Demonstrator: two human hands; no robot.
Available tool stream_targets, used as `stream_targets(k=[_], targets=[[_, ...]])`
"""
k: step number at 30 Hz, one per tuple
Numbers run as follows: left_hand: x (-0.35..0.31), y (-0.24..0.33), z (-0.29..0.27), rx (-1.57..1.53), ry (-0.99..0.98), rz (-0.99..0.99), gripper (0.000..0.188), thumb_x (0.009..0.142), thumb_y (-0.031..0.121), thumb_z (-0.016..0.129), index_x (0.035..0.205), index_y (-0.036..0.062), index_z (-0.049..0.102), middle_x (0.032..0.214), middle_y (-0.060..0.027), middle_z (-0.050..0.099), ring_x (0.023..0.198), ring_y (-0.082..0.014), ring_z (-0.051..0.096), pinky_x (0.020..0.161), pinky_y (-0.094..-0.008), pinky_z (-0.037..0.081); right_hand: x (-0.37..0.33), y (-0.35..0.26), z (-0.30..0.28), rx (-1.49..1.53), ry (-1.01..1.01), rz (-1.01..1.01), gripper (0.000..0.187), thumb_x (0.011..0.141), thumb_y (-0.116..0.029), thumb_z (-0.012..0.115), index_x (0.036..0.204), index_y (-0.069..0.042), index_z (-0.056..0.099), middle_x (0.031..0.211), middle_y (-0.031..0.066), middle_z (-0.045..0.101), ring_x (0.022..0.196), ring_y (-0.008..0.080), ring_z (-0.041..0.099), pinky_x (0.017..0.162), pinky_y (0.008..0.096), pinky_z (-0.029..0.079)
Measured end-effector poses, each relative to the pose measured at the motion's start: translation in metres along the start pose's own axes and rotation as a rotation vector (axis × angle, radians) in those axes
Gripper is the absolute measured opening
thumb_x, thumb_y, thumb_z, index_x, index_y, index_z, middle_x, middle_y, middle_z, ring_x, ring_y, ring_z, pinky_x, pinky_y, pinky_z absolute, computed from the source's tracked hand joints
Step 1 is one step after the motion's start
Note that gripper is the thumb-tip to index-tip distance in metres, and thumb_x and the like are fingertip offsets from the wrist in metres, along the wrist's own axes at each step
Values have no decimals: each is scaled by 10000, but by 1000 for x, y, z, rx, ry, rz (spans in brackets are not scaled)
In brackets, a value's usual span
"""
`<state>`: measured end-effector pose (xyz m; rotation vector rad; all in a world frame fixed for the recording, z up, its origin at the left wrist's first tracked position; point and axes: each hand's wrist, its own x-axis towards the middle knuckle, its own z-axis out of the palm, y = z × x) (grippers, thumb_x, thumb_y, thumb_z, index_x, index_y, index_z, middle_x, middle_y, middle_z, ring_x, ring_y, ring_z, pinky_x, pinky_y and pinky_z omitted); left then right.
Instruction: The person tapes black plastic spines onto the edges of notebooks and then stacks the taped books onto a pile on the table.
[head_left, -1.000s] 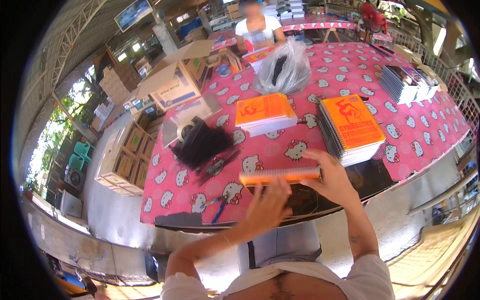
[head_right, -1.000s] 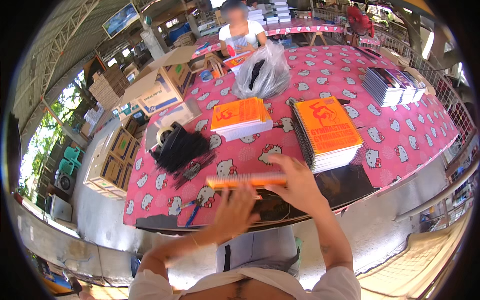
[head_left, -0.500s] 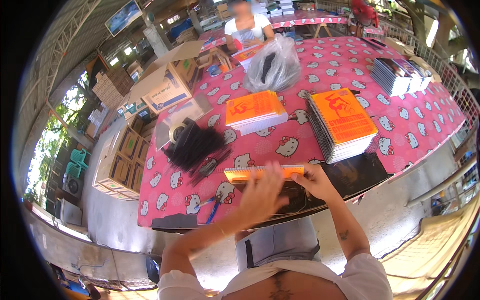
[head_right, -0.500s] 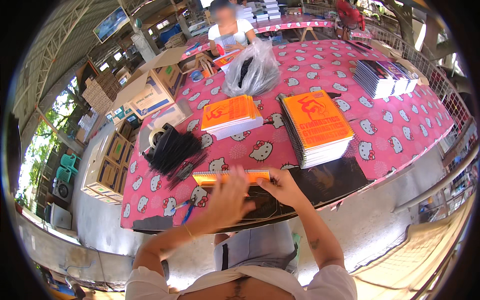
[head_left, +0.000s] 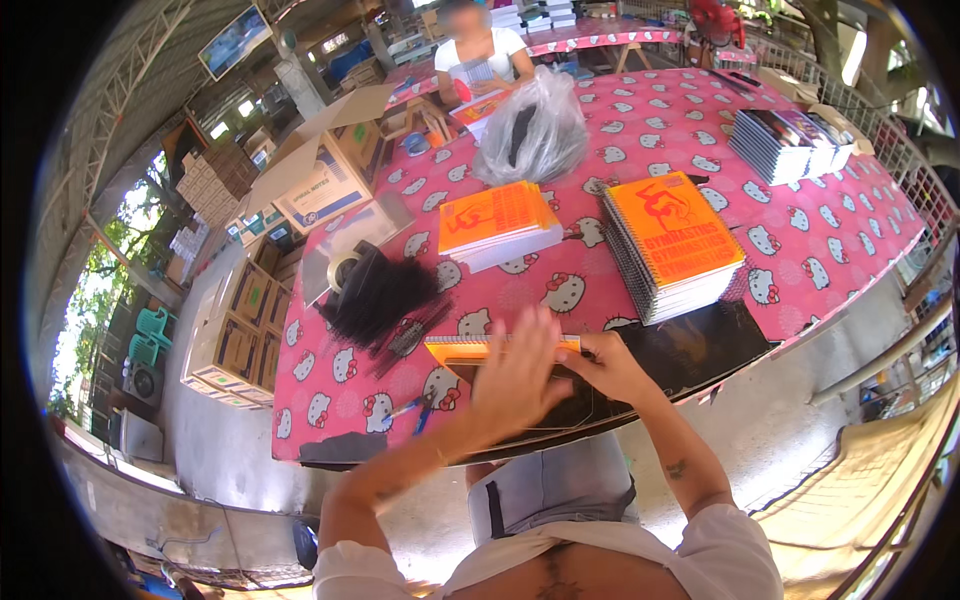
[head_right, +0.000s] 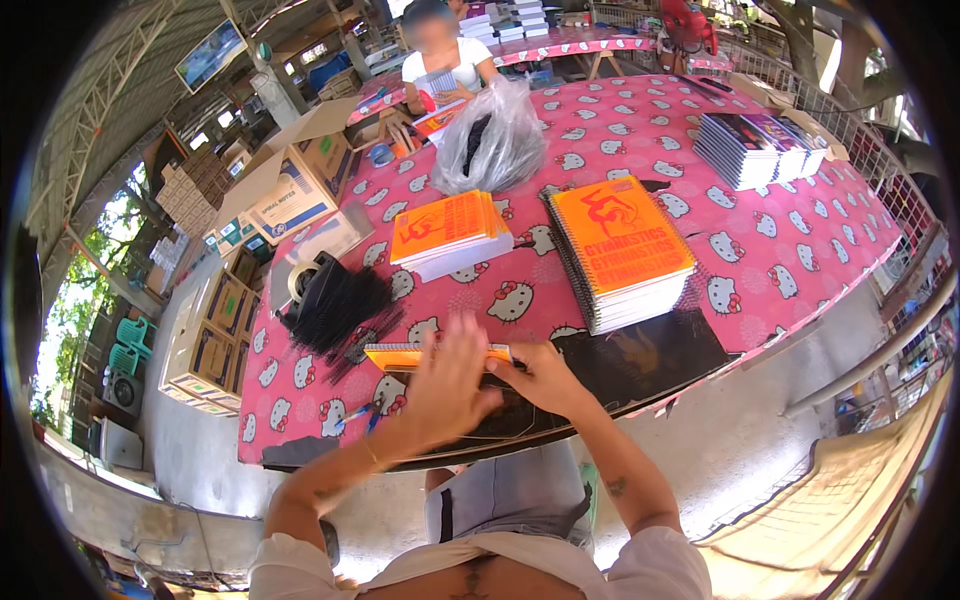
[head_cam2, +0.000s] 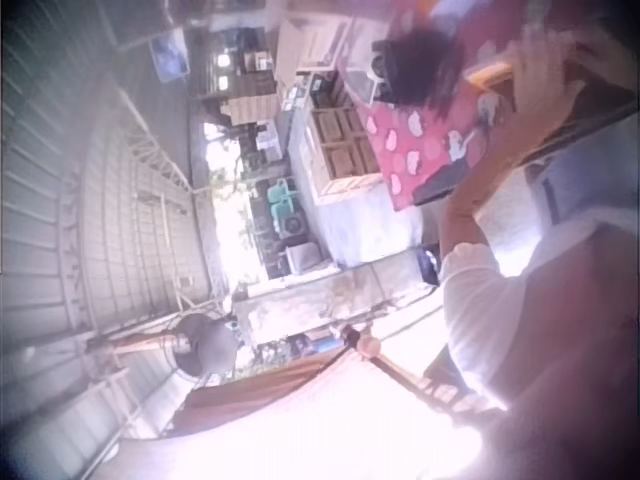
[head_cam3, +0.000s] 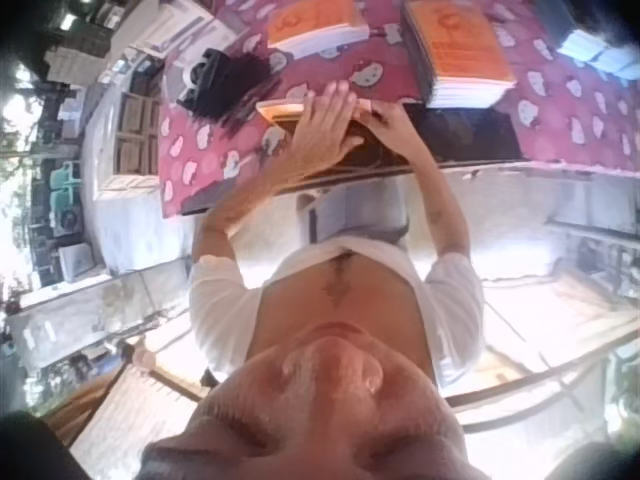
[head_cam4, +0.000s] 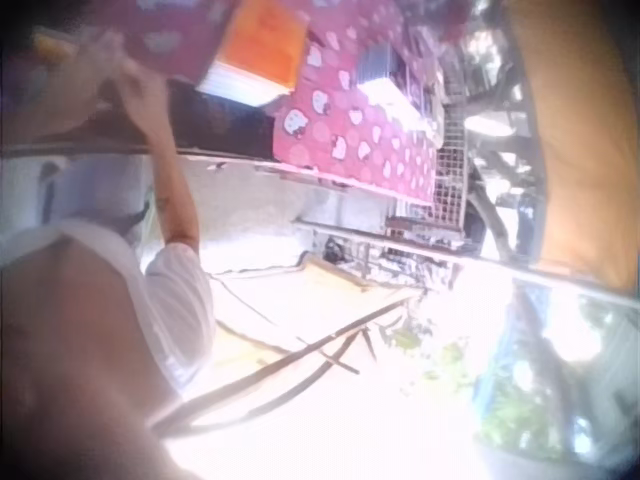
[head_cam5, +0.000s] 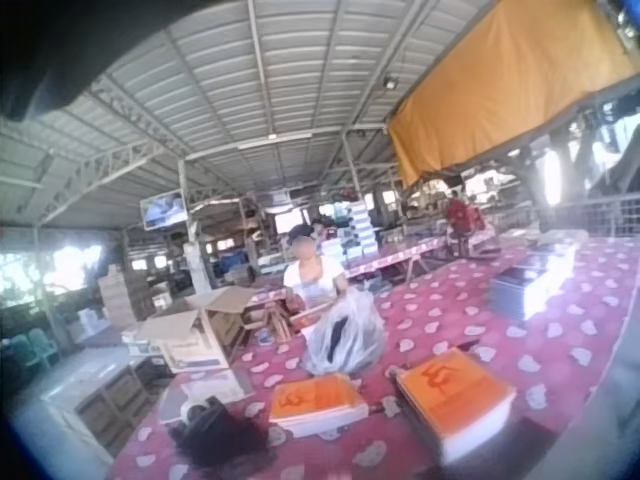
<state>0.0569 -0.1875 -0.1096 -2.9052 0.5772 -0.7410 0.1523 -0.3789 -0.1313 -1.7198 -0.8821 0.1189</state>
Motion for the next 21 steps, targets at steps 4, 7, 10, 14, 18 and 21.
stream_targets(k=[4, 7, 10, 14, 18, 21], targets=[[9, 2, 1, -35, 16, 13, 824, 985, 542, 541, 1536, -51, 389, 1627, -243, 353, 1535, -386, 302, 1231, -587, 170, 3, 0, 5, 116, 48, -99, 227, 919, -97, 734, 1132, -18, 742, 753, 136, 673, 592, 142, 549, 559, 316, 452], [17, 3, -12, -101, -3, -35, 813, 979, 474, 578, 1539, -75, 363, 1631, -265, 334, 1546, -399, 276, 1231, -600, 154, 0, -11, -7, -19, 6, -17, 238, 903, -84, 748, 1126, 0, 739, 783, 142, 695, 630, 144, 594, 598, 310, 482], [30, 7, -33, -189, 137, -130, 596, 980, 349, 632, 1425, -33, 526, 1460, -223, 554, 1427, -360, 475, 1230, -588, 177, 0, -15, -23, 35, -4, -14, 242, 896, -67, 754, 1118, 27, 733, 820, 135, 729, 701, 133, 651, 671, 299, 529], [38, -17, -24, -435, 157, -47, 122, 973, 206, 681, 974, 85, 699, 856, -40, 718, 811, -250, 711, 1220, -552, 239, 13, -28, -47, 141, -79, 6, 210, 930, -68, 734, 1097, 59, 740, 893, 111, 769, 853, 116, 707, 805, 293, 577], [42, -11, -25, -506, 185, -46, 139, 938, 207, 728, 992, 84, 693, 874, -42, 716, 798, -250, 701, 1220, -545, 245, 25, -35, -63, 94, -206, 67, 184, 940, -72, 726, 1071, 54, 757, 904, 101, 773, 875, 122, 714, 828, 294, 583], [40, -10, -23, -507, 221, -52, 149, 923, 206, 745, 986, 82, 689, 838, -43, 697, 760, -245, 684, 1220, -544, 248, 34, -38, -70, 38, -285, 55, 177, 935, -63, 725, 1069, 48, 758, 901, 91, 773, 860, 122, 714, 821, 291, 585]])
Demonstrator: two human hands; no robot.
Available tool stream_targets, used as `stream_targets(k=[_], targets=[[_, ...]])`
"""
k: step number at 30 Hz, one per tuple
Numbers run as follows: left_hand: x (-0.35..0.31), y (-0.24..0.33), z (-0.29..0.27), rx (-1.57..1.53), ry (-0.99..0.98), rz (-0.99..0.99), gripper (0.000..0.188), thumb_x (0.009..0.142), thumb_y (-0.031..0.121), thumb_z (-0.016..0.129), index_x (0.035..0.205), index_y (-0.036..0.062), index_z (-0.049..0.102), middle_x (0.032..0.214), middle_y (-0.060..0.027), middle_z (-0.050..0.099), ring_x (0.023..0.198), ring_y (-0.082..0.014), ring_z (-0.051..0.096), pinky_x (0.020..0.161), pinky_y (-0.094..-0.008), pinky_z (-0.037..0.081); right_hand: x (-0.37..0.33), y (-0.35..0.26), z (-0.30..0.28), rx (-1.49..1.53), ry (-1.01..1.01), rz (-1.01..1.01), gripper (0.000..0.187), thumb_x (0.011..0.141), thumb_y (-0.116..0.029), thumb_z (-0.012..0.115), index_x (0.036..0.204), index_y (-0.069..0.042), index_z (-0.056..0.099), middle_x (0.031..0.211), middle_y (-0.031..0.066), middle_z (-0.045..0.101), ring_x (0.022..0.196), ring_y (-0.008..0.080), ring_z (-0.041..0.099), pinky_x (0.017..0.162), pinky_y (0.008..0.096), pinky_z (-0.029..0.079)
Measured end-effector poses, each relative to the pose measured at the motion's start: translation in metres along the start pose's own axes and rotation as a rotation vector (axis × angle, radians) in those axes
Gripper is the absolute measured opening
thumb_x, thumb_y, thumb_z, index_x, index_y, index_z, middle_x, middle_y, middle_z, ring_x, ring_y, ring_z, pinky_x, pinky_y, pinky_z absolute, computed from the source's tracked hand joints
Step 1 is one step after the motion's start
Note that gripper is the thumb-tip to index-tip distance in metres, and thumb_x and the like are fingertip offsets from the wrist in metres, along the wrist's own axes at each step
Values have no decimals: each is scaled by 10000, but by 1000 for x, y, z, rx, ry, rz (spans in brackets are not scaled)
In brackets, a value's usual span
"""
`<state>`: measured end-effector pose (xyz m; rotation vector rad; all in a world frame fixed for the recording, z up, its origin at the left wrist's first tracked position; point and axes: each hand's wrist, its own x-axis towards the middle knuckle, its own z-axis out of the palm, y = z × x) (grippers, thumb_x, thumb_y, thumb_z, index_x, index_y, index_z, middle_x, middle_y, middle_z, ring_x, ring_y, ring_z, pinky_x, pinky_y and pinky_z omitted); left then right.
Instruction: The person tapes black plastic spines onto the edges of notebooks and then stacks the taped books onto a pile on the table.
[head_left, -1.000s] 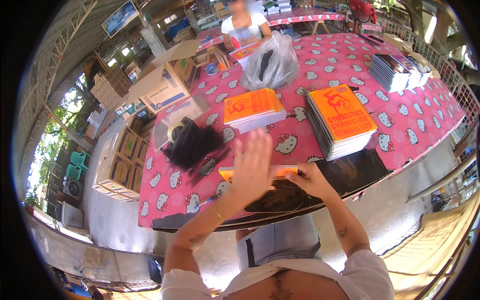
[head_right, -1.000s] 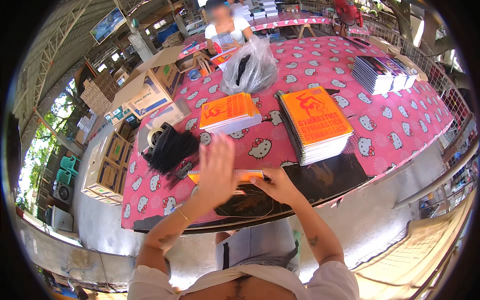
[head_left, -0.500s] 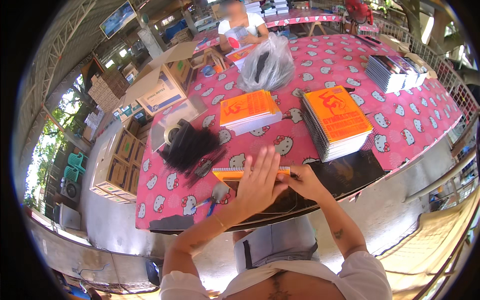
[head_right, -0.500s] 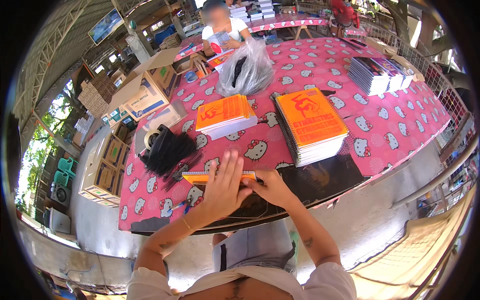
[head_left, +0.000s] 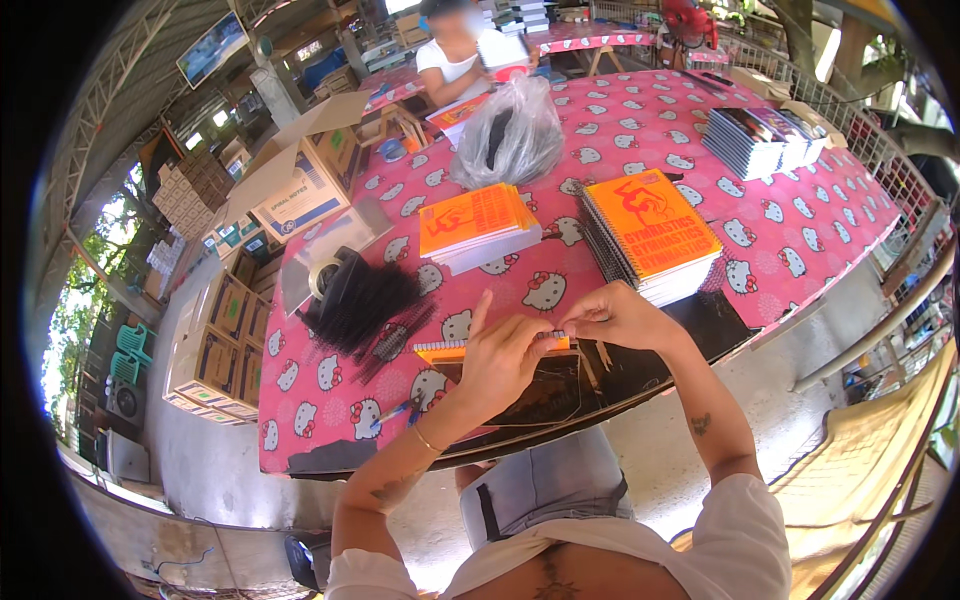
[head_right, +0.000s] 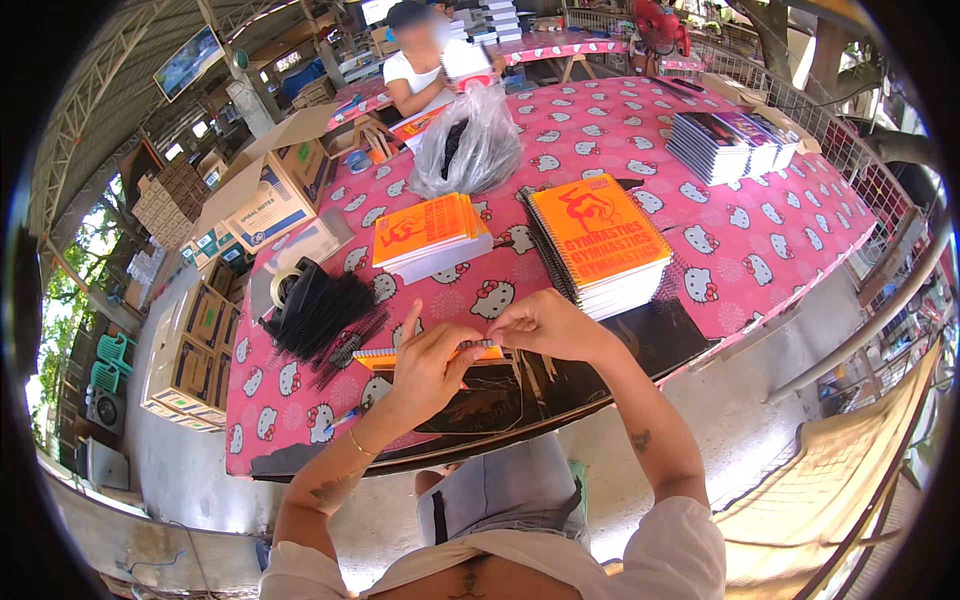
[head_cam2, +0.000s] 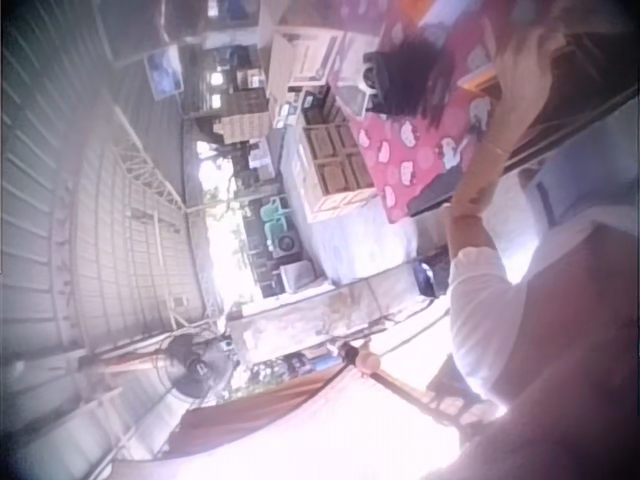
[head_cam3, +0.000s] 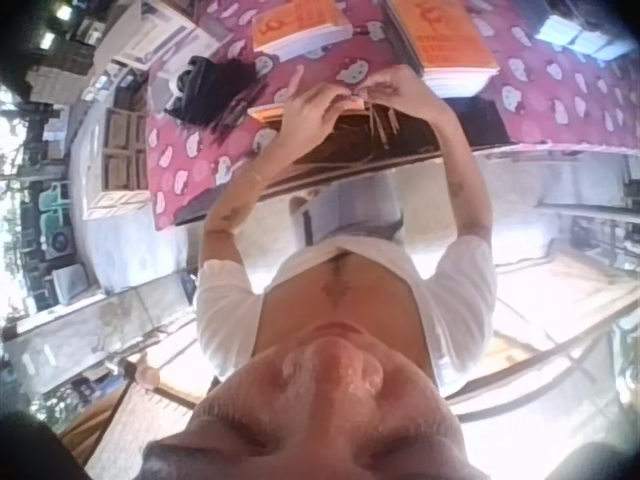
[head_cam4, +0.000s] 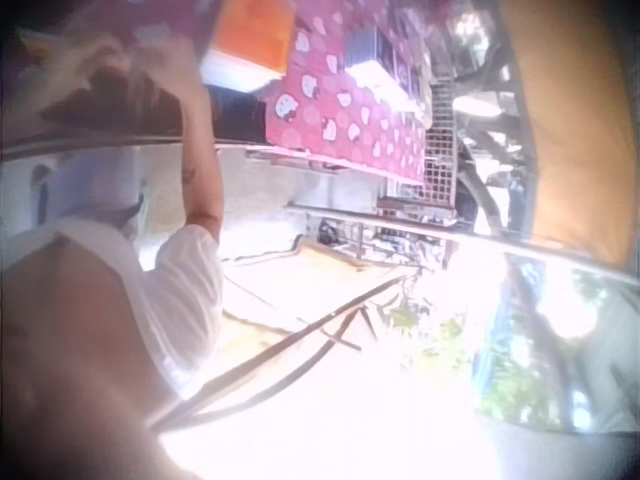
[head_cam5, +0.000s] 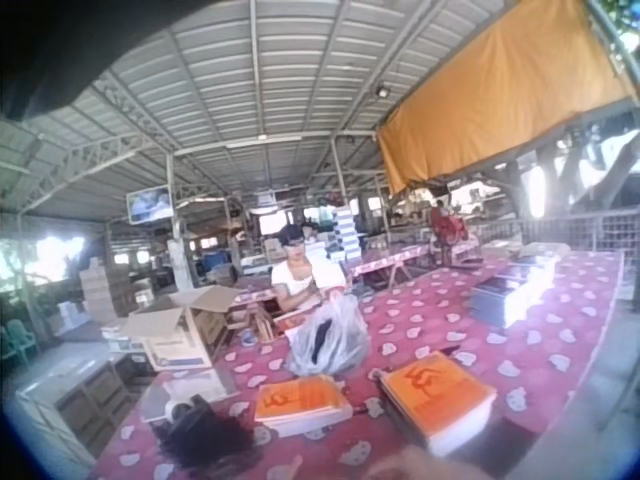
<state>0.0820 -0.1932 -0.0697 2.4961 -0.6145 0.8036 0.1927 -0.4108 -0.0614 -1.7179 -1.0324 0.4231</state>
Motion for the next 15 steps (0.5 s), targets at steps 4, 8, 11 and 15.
stream_targets(k=[4, 8, 11, 15], targets=[[-1, 1, -1, 20, 27, -12, 197, 906, 223, 759, 993, 63, 682, 858, -80, 690, 778, -289, 671, 1090, -531, 403, 2, 8, 5, 45, -2, -62, 123, 893, -66, 735, 970, 30, 734, 817, 87, 743, 776, 106, 714, 728, 273, 563], [-6, 10, -9, 143, -55, -109, 236, 874, 201, 775, 1016, 37, 683, 899, -129, 694, 823, -338, 670, 837, -460, 540, 2, -3, 35, -275, 358, -255, 123, 790, -23, 737, 792, 2, 616, 695, 110, 648, 654, 198, 693, 624, 316, 545], [-4, 9, -27, 239, -160, -14, 259, 854, 141, 779, 1067, 23, 691, 909, -149, 699, 823, -346, 675, 764, -431, 553, -2, -11, 60, -453, 539, -166, 136, 777, -44, 738, 796, -22, 605, 720, 103, 653, 686, 212, 699, 663, 349, 553], [47, 25, -79, 2, -17, -203, 298, 869, 110, 765, 1136, 8, 680, 989, -162, 710, 855, -333, 702, 726, -431, 568, -33, -72, 61, -300, 711, -298, 399, 815, -151, 780, 1165, -26, 635, 1111, 174, 664, 1055, 307, 662, 927, 423, 516]])
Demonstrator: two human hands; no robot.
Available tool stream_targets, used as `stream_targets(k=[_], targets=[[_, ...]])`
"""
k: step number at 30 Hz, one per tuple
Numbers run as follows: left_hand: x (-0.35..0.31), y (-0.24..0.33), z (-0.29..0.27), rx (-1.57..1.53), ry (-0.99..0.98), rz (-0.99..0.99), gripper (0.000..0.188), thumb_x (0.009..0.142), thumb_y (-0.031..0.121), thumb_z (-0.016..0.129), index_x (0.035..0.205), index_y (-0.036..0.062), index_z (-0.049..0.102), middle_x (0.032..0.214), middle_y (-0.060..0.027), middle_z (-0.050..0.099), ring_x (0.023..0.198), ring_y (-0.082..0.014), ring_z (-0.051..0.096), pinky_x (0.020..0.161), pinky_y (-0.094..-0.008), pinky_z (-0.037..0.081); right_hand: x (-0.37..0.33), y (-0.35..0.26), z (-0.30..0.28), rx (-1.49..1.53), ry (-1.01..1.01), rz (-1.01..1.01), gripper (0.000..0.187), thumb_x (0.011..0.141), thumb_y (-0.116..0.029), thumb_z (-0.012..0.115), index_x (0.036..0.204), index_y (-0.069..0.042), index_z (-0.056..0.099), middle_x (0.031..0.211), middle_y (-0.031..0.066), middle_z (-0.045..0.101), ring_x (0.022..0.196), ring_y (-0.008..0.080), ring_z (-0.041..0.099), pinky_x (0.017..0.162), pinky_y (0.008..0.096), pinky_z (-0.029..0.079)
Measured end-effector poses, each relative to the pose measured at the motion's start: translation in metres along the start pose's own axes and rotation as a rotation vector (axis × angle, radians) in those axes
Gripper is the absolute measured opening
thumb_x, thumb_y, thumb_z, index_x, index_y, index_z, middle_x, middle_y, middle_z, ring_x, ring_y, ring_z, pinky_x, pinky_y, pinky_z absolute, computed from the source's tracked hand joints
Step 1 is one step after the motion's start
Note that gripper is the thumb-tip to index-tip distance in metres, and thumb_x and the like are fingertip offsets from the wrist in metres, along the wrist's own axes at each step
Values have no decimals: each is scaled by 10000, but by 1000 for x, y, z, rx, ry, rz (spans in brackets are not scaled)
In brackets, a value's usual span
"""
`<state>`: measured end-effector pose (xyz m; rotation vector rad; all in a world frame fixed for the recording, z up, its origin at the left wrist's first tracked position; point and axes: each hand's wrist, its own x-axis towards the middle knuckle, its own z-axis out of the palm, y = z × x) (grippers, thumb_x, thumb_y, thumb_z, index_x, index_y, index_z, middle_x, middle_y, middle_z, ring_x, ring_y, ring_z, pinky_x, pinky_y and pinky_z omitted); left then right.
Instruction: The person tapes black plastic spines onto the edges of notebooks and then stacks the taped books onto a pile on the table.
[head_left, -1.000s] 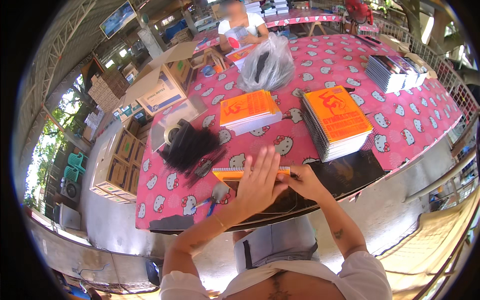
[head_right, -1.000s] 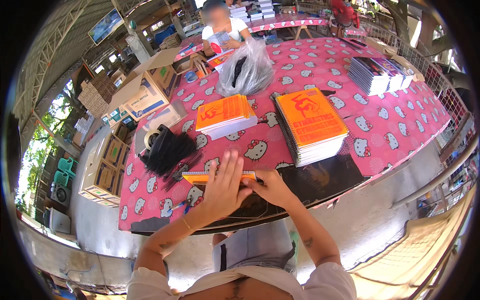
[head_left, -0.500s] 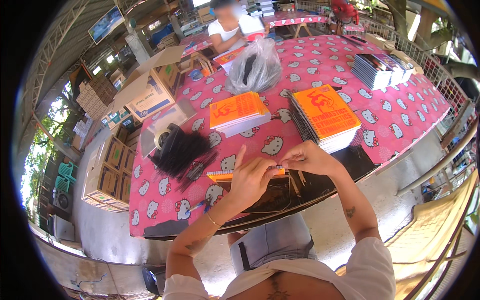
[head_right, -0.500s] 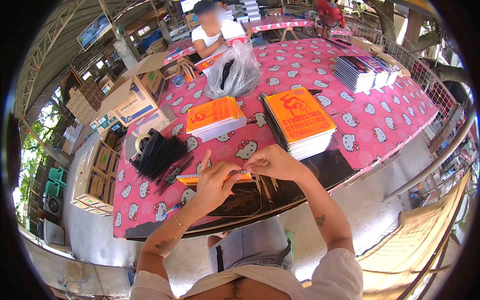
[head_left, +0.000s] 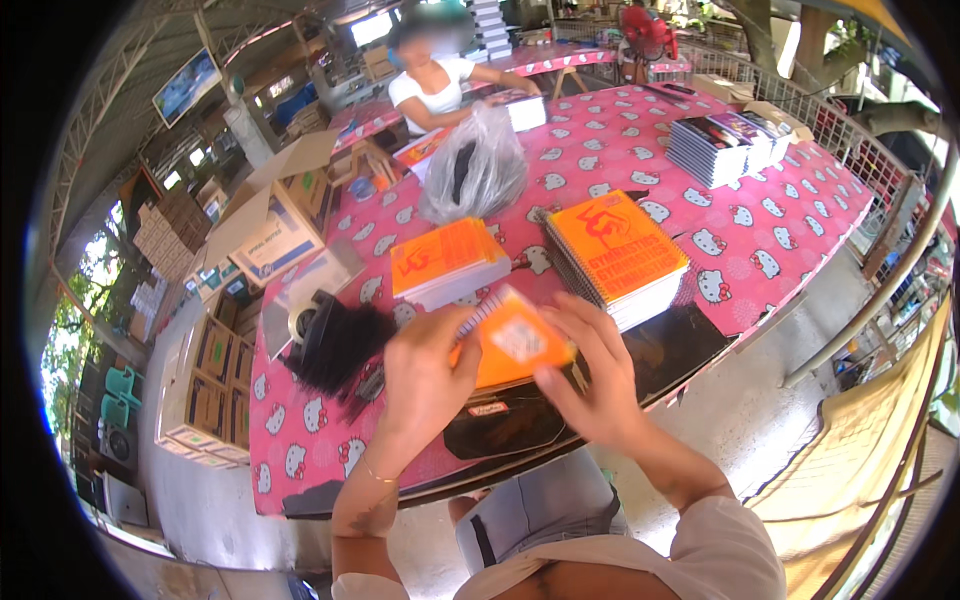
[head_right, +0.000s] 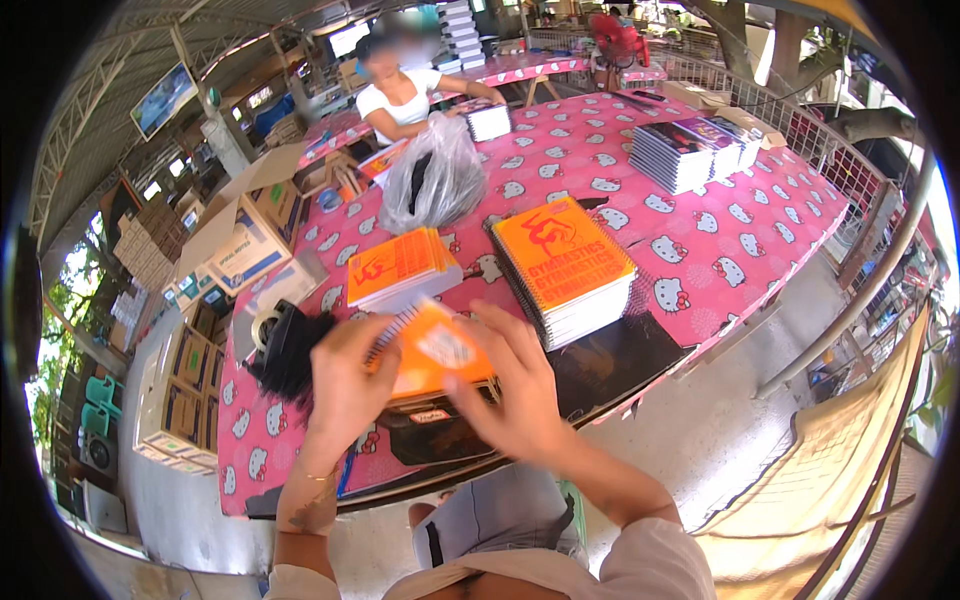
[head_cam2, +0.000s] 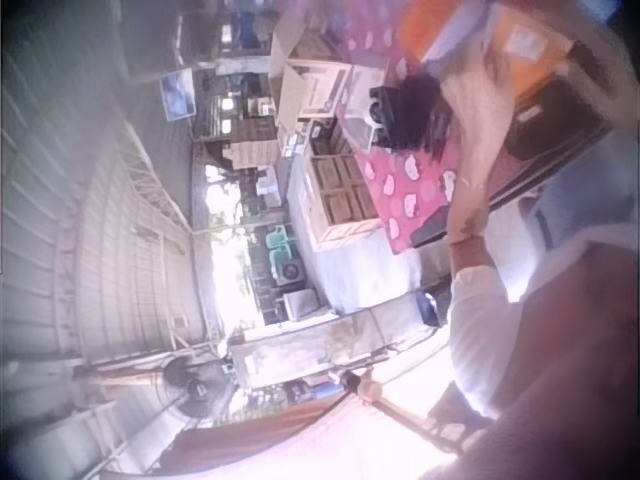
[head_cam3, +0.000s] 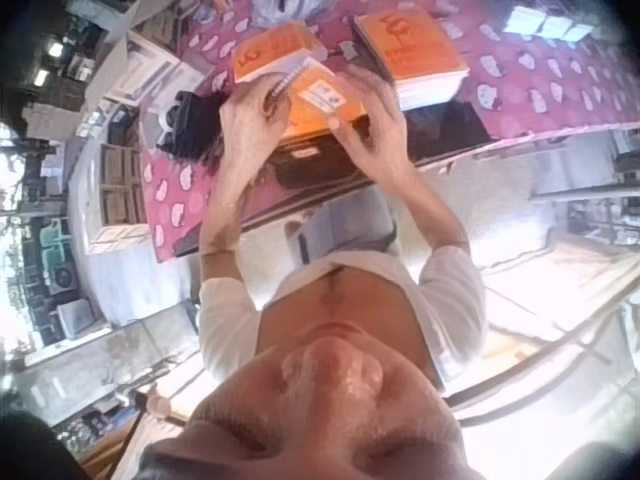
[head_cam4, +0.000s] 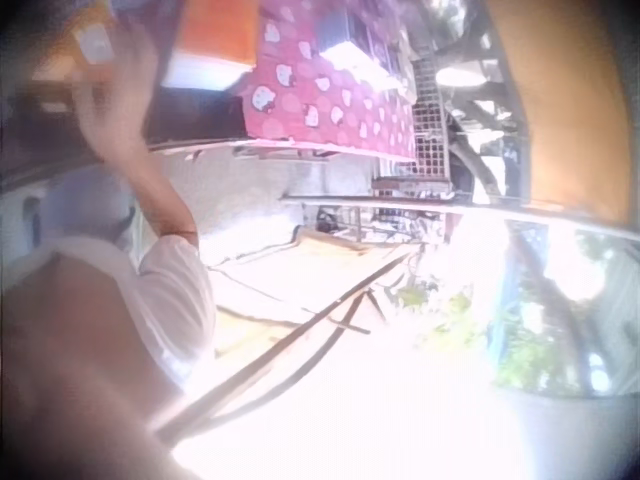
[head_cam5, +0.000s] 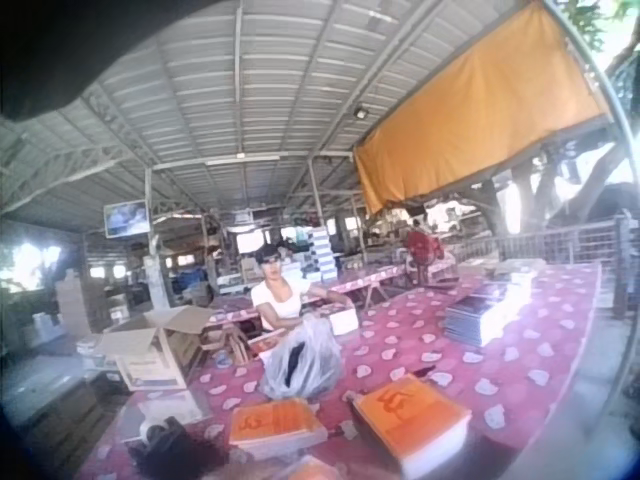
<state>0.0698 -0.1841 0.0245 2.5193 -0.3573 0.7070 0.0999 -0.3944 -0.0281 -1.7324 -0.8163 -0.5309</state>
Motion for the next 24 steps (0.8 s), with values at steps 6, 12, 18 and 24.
stream_targets(k=[6, 12, 18, 24], targets=[[129, 41, 40, -26, 165, 517, 422, 989, 255, 696, 1379, 102, 646, 1259, -170, 617, 1273, -243, 598, 1014, -357, 496, 24, 24, -61, 497, 144, 392, 618, 947, 32, 606, 1535, 21, 417, 1438, 132, 559, 1191, 182, 637, 1012, 312, 513], [241, -16, 151, -183, 15, 371, 445, 981, 403, 673, 1376, 198, 668, 1108, -153, 594, 976, -338, 629, 906, -413, 510, 104, 131, -142, 706, 18, 420, 595, 972, -21, 624, 1524, 65, 420, 1357, 155, 647, 1165, 182, 663, 983, 300, 527], [236, -51, 263, 105, -110, 382, 441, 996, 439, 639, 1342, 173, 696, 1171, -154, 597, 1025, -321, 641, 942, -429, 507, 75, 230, -163, -498, -154, 209, 483, 919, -178, 717, 1375, -48, 627, 1285, 191, 665, 1169, 410, 627, 1010, 455, 483], [249, -73, 265, -44, -279, 50, 601, 1047, 523, 446, 1303, 25, 667, 1344, -226, 635, 1189, -417, 627, 1009, -537, 471, 45, 160, -80, -803, 289, -168, 384, 852, -311, 749, 1157, -89, 676, 1166, 108, 624, 1083, 292, 602, 847, 442, 459]])
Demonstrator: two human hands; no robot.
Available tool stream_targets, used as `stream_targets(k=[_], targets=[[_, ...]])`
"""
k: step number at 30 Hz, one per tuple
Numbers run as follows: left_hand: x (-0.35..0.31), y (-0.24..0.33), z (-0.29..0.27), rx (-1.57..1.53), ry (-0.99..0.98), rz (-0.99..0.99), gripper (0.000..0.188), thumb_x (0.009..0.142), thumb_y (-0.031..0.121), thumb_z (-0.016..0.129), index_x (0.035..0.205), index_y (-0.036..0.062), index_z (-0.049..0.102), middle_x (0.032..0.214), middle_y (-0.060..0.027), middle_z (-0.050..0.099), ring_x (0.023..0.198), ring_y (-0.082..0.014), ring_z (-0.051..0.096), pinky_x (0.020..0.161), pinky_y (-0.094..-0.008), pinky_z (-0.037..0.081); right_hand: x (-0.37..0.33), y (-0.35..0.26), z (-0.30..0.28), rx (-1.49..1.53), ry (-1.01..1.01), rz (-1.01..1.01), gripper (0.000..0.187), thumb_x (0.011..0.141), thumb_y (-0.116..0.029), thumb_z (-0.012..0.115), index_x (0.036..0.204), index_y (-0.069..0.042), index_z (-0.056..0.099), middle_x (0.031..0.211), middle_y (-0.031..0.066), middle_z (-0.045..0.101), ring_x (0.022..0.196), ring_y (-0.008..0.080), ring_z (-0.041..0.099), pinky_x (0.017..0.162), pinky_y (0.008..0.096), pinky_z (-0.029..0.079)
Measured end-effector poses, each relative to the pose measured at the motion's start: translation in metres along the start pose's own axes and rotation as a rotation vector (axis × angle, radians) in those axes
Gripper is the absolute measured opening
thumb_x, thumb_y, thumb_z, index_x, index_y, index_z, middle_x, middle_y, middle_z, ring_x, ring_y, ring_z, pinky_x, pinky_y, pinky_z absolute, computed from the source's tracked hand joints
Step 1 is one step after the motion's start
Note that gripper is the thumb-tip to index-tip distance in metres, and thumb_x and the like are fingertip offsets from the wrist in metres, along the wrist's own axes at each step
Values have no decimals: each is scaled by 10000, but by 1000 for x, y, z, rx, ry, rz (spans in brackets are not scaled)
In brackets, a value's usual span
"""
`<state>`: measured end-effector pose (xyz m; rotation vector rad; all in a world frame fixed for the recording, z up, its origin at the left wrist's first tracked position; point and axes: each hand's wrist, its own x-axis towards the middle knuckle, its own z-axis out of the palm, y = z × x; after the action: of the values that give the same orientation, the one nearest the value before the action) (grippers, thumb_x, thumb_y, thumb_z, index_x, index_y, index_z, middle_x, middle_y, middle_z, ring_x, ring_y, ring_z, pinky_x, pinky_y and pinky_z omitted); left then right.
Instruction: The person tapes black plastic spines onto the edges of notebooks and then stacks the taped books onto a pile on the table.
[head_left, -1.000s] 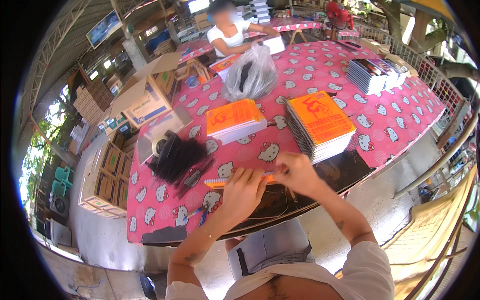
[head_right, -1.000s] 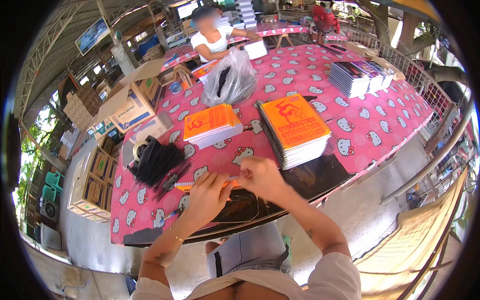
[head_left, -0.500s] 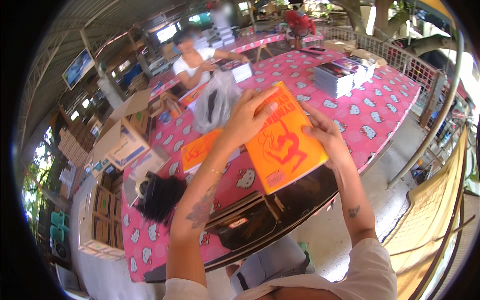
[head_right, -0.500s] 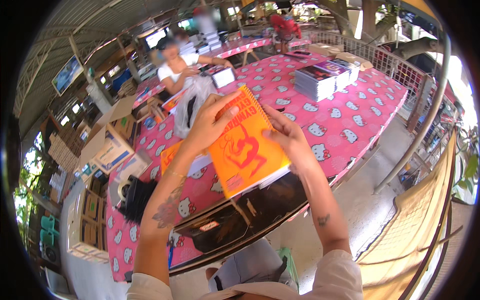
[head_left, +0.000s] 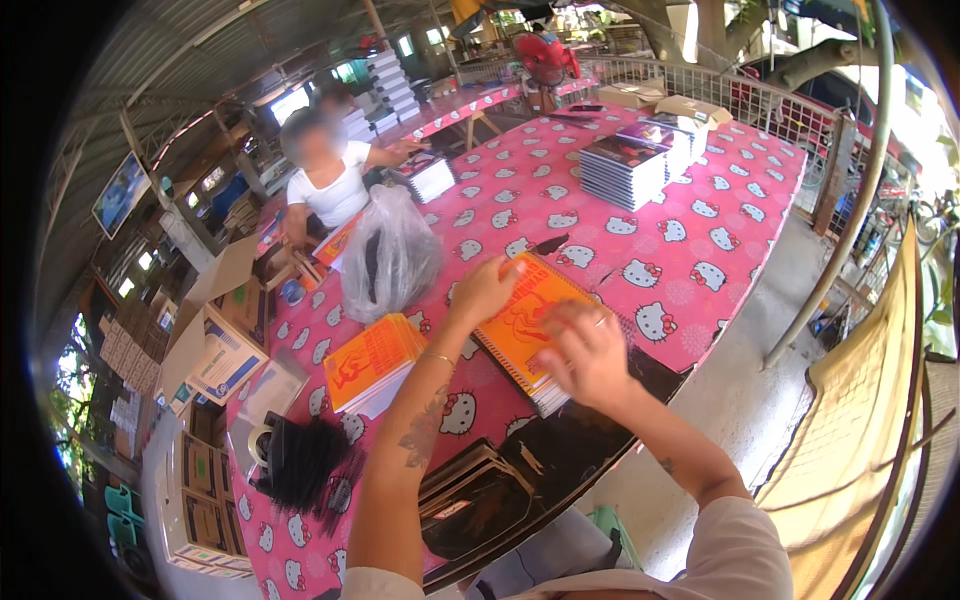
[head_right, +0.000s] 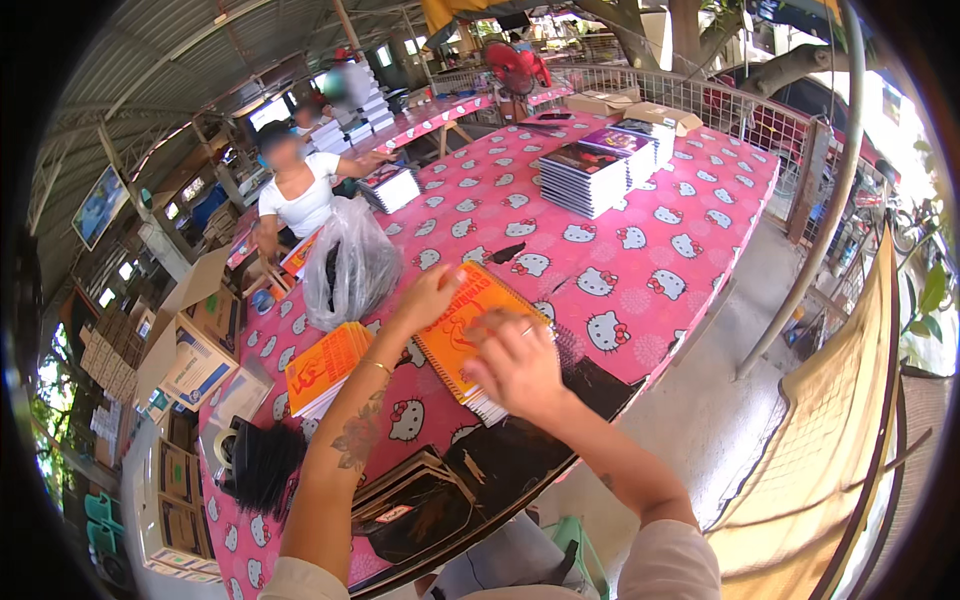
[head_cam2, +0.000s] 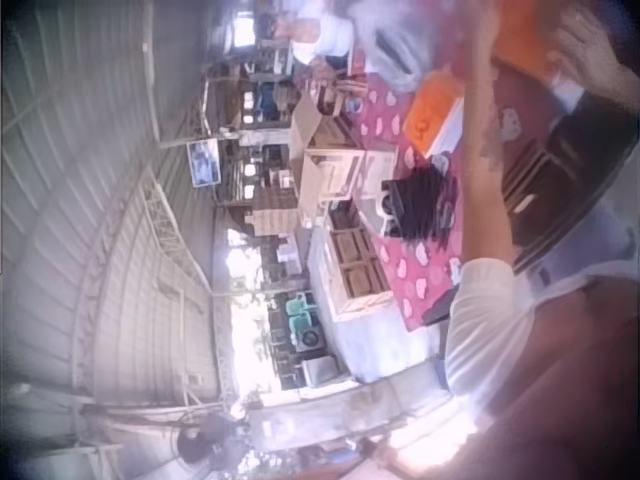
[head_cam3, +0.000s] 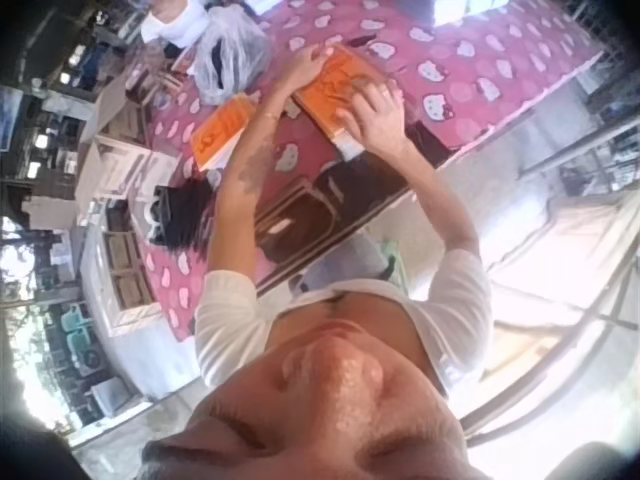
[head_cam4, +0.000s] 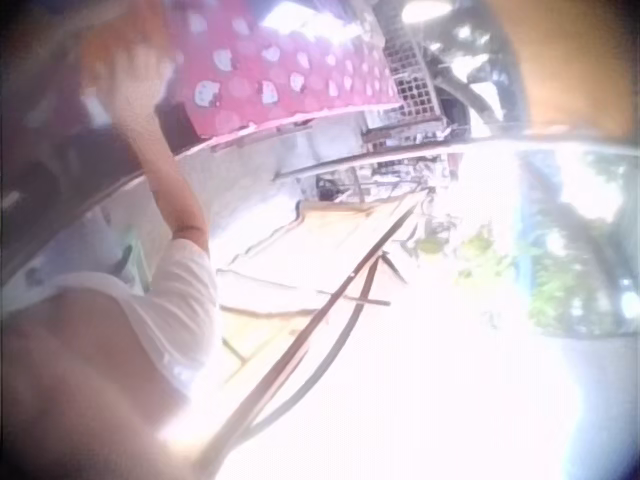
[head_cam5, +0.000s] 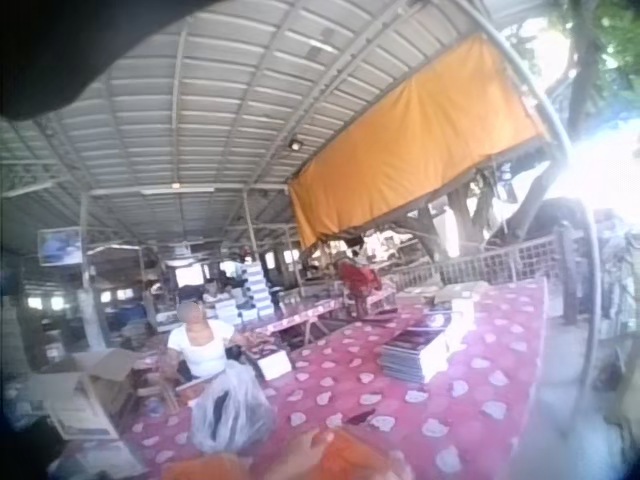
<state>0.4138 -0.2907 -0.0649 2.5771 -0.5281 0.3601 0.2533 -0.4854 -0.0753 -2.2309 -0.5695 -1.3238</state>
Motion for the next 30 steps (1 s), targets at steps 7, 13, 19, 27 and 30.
stream_targets(k=[7, 13, 19, 27, 30], targets=[[12, 9, -12, 42, -299, -228, 660, 1064, 531, 360, 1331, -23, 600, 1343, -321, 608, 1157, -467, 637, 1017, -559, 468, -14, 10, 34, 120, 13, -61, 210, 900, -314, 631, 968, -119, 671, 890, 54, 631, 806, 272, 599, 725, 420, 427], [-35, -26, -77, 42, 457, 215, 420, 1048, 371, 569, 1272, 28, 662, 1202, -222, 694, 1162, -427, 642, 1011, -486, 496, -12, 21, 18, 126, -89, 22, 182, 924, -273, 629, 953, -101, 680, 832, 70, 640, 774, 296, 623, 712, 436, 439], [-233, -171, -115, 477, 90, 126, 296, 923, 203, 716, 1163, 29, 710, 1180, -198, 707, 1079, -402, 671, 964, -471, 531, -5, -92, -12, 439, -128, -79, 430, 864, -212, 769, 1252, -71, 647, 1243, 125, 612, 1123, 353, 594, 953, 458, 434], [-238, -41, -175, 405, 516, 179, 248, 918, 44, 628, 1159, 43, 688, 1025, -155, 698, 931, -351, 662, 783, -460, 461, -28, -129, 19, 682, -146, 107, 619, 882, -178, 786, 1413, -19, 510, 1317, 176, 578, 1200, 321, 591, 1045, 453, 435], [-248, 48, -186, 256, 402, 282, 204, 937, 55, 635, 1136, 19, 663, 891, -148, 629, 852, -343, 615, 753, -453, 417, -47, -104, 24, 1406, -486, 637, 418, 963, -74, 720, 1317, 15, 516, 1138, 89, 667, 984, 140, 646, 899, 324, 515]])
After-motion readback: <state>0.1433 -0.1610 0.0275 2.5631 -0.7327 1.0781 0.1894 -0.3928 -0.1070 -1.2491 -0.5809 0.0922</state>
